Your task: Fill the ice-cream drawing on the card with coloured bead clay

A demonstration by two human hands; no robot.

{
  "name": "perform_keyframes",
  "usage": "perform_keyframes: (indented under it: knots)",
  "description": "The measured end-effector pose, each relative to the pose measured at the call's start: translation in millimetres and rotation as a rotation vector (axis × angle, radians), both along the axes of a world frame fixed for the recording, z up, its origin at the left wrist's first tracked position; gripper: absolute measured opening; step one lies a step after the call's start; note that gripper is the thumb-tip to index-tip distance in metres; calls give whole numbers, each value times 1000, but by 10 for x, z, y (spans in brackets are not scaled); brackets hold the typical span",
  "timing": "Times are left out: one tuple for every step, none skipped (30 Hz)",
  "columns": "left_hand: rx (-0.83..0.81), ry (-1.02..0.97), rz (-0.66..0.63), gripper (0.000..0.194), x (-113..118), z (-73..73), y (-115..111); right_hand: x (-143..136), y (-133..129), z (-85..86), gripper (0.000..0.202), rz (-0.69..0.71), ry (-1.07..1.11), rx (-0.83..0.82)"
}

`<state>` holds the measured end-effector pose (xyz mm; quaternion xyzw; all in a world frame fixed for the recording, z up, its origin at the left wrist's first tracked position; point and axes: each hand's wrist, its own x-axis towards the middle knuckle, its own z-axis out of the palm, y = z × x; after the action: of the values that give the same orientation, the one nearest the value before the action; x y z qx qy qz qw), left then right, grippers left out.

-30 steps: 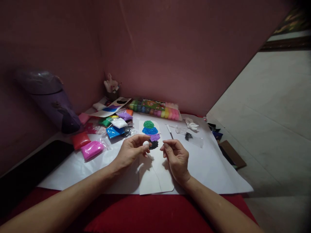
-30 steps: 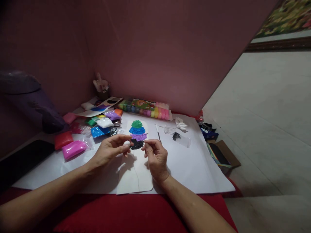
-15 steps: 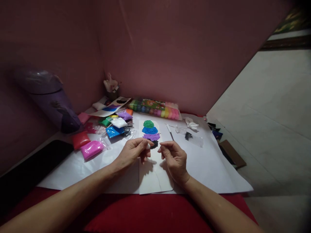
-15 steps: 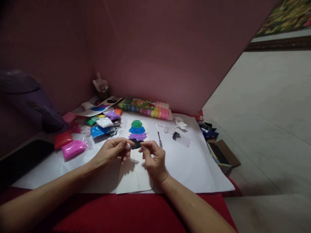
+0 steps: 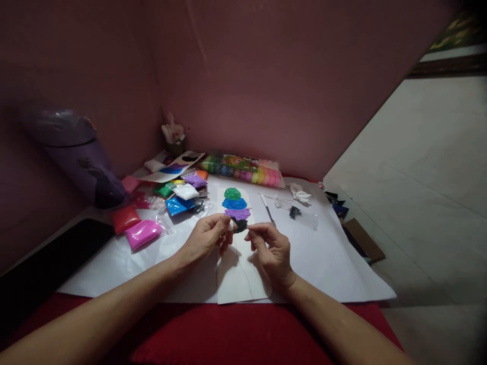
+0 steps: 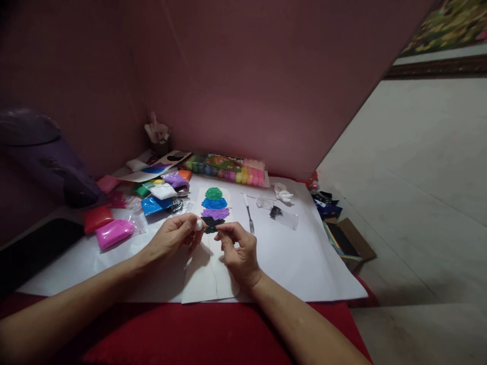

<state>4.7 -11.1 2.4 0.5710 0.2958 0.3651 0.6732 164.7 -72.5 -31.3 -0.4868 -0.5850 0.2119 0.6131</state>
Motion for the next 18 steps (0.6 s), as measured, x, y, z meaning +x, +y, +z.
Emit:
perform_keyframes:
  knots:
    - [-9,-1,-4,40,-1,2,1,0,-2,3,6,2,-9,2]
    - [-18,0,-7,38,-3,-2,7,0,-3,6,6,5,-16,5]
    - [-25,-5,-8,35,-4,-11,15,1,-4,8,6,7,-22,8]
    - [-29,-15,-2,33,-4,-22,25,1,-4,9,6,10,-25,10]
    - [-32,-28,8,33,-5,-35,34,2,-3,8,6,11,-27,11]
    - [-33,-44,22,34,-5,-48,42,2,-3,7,6,13,-26,11]
    - [-34,-61,38,36,-5,-58,48,3,-2,4,7,14,-22,10]
    - [-36,-78,57,37,-6,-65,50,3,-1,1,8,17,-18,8]
    - [-39,-89,76,38,-6,-68,51,4,-1,-4,10,21,-11,7]
    - [-42,-87,89,37,-6,-68,49,4,-1,-9,12,27,-5,6]
    - [-46,-78,99,35,-5,-64,45,5,-1,-13,14,33,0,9]
    - [-52,-63,104,34,-4,-59,41,6,-2,-17,16,37,1,18]
    - [-57,-49,102,35,-2,-54,36,7,-3,-19,16,40,-3,27]
    - [-60,-39,96,37,0,-49,31,8,-3,-19,16,41,-14,36]
    - [-60,-31,87,41,2,-46,26,9,-3,-18,15,36,-33,47]
    - [-61,-25,72,44,4,-45,22,10,-2,-15,14,28,-58,59]
    - [-61,-22,62,45,6,-47,19,11,-1,-11,13,19,-84,75]
    - [-61,-18,54,43,6,-52,19,12,2,-6,12,11,-111,94]
